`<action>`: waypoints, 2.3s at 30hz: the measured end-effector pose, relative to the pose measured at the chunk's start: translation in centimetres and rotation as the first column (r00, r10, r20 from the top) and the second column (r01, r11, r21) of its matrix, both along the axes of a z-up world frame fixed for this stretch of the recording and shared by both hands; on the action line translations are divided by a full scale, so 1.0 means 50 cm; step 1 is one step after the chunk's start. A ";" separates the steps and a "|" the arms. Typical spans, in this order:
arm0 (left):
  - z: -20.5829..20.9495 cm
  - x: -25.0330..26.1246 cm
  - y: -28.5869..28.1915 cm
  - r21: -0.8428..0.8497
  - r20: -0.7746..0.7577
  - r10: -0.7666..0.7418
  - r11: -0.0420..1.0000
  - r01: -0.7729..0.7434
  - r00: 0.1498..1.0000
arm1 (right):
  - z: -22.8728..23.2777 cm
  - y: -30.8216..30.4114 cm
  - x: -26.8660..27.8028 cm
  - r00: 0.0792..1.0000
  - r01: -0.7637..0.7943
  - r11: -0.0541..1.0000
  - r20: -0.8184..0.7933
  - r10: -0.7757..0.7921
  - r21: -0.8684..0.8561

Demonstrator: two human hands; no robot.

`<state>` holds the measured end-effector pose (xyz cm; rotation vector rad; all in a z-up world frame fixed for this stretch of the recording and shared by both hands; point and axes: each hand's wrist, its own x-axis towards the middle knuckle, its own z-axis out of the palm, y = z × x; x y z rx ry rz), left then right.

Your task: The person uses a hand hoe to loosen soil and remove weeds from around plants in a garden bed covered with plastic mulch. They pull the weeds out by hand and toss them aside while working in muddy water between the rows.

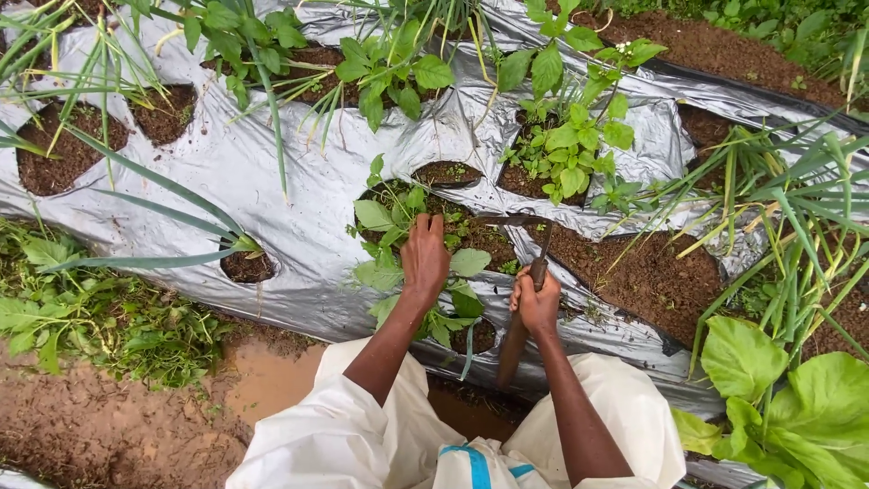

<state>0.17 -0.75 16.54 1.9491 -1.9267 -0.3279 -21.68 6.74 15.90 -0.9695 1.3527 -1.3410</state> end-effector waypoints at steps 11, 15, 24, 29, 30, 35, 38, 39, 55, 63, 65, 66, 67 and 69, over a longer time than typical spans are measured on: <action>-0.060 0.033 -0.002 -0.153 -0.235 0.014 0.987 -0.051 0.972 | -0.013 0.001 -0.002 1.000 0.002 1.000 -0.019 -0.001 0.026; -0.051 0.023 0.004 -0.255 -0.276 -0.039 0.966 -0.034 0.960 | 0.020 0.000 0.022 0.995 0.009 0.999 -0.101 -0.005 0.040; -0.080 0.013 0.001 -0.287 -0.081 -0.072 0.957 0.046 0.994 | 0.167 -0.006 0.091 0.809 0.100 0.994 -0.577 -0.111 -0.050; -0.104 0.013 -0.014 -0.300 -0.025 -0.048 0.953 0.038 0.999 | 0.157 -0.024 0.082 0.781 0.014 0.999 -0.625 0.017 0.046; -0.107 0.009 0.000 -0.290 -0.023 -0.060 0.956 0.050 0.998 | 0.176 -0.009 0.077 0.791 0.059 0.998 -0.611 -0.024 0.038; -0.090 0.016 -0.006 -0.279 -0.002 -0.062 0.959 0.059 0.998 | 0.132 -0.020 0.093 0.753 0.006 0.991 -0.653 0.083 0.134; -0.092 0.010 0.005 -0.256 -0.012 -0.071 0.964 0.065 0.997 | 0.081 -0.017 0.090 0.680 -0.065 0.969 -0.700 0.219 0.239; -0.094 0.011 0.002 -0.260 -0.020 -0.076 0.963 0.068 0.997 | 0.073 -0.024 0.091 0.678 -0.057 0.966 -0.700 0.222 0.251; -0.080 0.006 -0.001 -0.576 0.035 -0.102 0.811 0.104 0.994 | 0.160 -0.014 -0.029 0.931 0.039 0.996 -0.365 -0.006 0.083; 0.131 0.002 0.026 -0.275 -0.151 -0.185 0.951 0.138 0.971 | 0.017 -0.011 -0.063 0.997 0.075 0.994 0.002 -0.075 0.077; 0.144 -0.012 0.024 -0.240 -0.114 -0.206 0.955 0.174 0.972 | 0.002 -0.014 -0.065 0.996 0.088 0.994 0.005 -0.088 0.059; 0.147 -0.019 0.027 -0.199 -0.092 -0.207 0.962 0.186 0.974 | -0.006 -0.015 -0.068 0.997 0.082 0.995 -0.005 -0.082 0.049; 0.125 -0.033 0.022 -0.199 -0.084 -0.211 0.961 0.190 0.974 | 0.000 -0.015 -0.065 0.996 0.085 0.995 0.002 -0.085 0.047; 0.074 -0.062 0.009 -0.088 -0.019 -0.175 0.981 0.173 0.984 | 0.011 -0.018 -0.061 0.991 0.122 0.989 0.049 -0.126 0.085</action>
